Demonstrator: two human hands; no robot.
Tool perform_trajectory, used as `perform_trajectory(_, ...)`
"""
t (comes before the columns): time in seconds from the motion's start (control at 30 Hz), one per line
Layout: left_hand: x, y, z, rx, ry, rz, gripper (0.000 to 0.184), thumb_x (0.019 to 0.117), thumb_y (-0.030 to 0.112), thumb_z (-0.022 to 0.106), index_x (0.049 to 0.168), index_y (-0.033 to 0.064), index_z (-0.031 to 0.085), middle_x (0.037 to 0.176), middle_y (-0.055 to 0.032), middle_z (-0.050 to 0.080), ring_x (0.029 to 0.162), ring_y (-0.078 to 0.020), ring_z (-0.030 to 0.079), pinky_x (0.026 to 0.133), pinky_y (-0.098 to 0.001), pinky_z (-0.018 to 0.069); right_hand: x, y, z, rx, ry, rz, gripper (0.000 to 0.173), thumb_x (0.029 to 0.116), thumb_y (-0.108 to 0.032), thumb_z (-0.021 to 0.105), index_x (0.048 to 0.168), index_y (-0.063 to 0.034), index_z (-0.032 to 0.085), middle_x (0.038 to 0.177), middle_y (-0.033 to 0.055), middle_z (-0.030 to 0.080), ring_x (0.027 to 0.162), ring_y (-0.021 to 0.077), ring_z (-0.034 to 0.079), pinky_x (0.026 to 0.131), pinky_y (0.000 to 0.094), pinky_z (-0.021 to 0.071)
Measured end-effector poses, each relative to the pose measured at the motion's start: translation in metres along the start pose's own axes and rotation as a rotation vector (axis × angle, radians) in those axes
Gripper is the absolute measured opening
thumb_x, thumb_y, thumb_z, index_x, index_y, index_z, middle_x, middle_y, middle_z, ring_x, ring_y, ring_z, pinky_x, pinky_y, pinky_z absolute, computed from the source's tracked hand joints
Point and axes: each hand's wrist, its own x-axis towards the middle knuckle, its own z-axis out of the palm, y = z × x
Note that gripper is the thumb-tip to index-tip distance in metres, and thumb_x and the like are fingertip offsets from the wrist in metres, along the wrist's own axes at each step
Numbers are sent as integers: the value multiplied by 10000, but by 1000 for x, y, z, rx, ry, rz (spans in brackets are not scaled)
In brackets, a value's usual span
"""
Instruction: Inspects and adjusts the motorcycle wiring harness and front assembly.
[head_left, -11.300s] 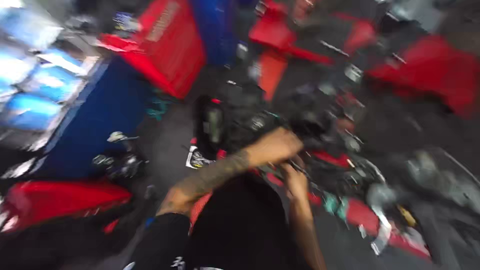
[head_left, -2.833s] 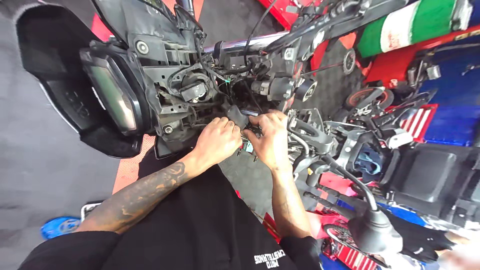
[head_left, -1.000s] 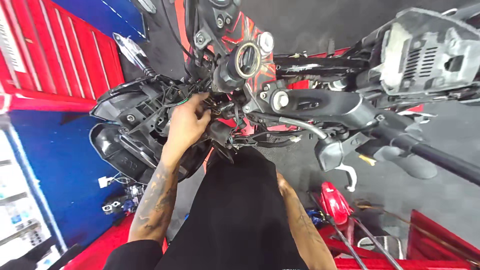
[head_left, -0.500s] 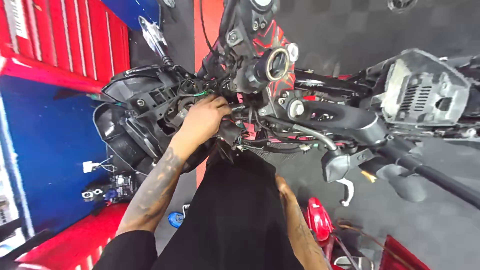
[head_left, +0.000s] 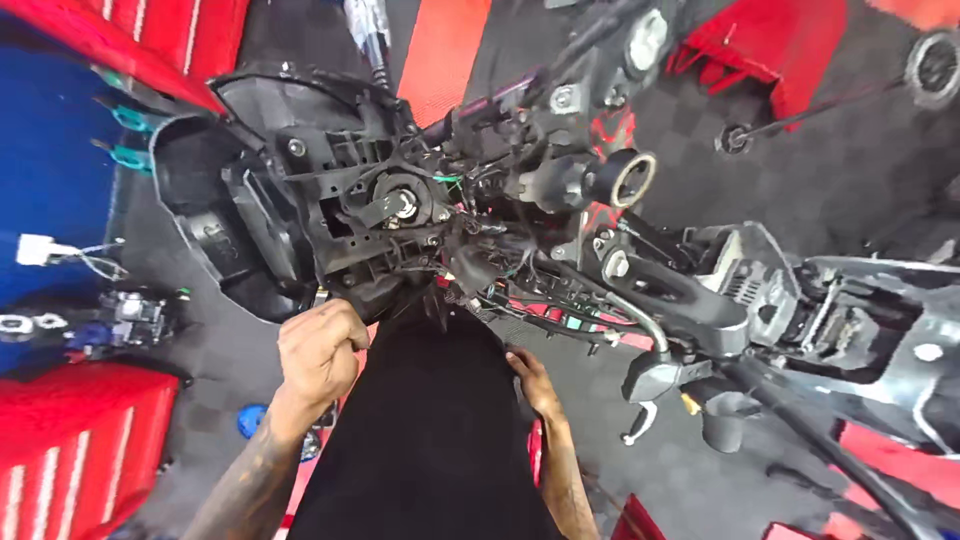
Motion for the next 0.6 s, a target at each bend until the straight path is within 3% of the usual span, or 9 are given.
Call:
perform_trajectory(0.1,-11,-5,-21,-4,198,-69,351,1061,104,328,852,67,607,819,-20,663,787,-62,637,717,-229,538,18,-37,9,-27,-24,-164,288,1042,-202,548,1215,-6,669,1134,96,722,1061,140,679,966,367,558)
perform_trajectory(0.2,-23,-9,-35,5,336,-115,353,1067,100,318,914,81,636,883,15,688,786,-27,642,681,-204,542,26,-75,31,-21,-77,-278,330,1003,-144,607,1282,33,620,1200,127,718,1120,181,689,994,375,574)
perform_trajectory(0.3,-42,-16,-44,99,381,-161,361,1083,131,309,952,49,635,909,-30,690,796,-59,651,702,-235,556,23,-103,49,-32,-78,-263,425,959,-130,658,1324,64,558,1220,138,715,1139,174,692,1005,355,574)
perform_trajectory(0.37,-54,-26,-56,209,445,-218,351,1093,158,341,1002,11,647,949,-69,702,853,-107,674,776,-304,578,25,-110,56,-47,-77,-231,449,948,-129,671,1335,66,554,1223,139,713,1146,164,687,1017,345,566)
perform_trajectory(0.43,-64,-42,-74,274,556,-327,299,1078,116,404,1140,-103,599,1078,-172,684,967,-197,677,872,-390,575,27,-109,56,-86,-105,-214,443,961,-150,665,1344,51,571,1252,143,700,1170,157,672,1039,340,549)
perform_trajectory(0.5,-67,-68,-95,259,669,-481,379,1049,104,407,1320,-153,474,1268,-227,621,1101,-224,647,944,-393,555,28,-105,54,-121,-129,-225,413,973,-175,654,1328,30,605,1253,139,697,1156,154,671,1026,339,550)
perform_trajectory(0.6,-70,-136,-118,-16,745,-765,472,1093,220,347,1485,-39,395,1414,-138,578,1175,-179,638,960,-358,556,28,-99,49,-113,-154,-225,378,986,-168,637,1313,21,622,1215,133,710,1108,158,690,989,349,572)
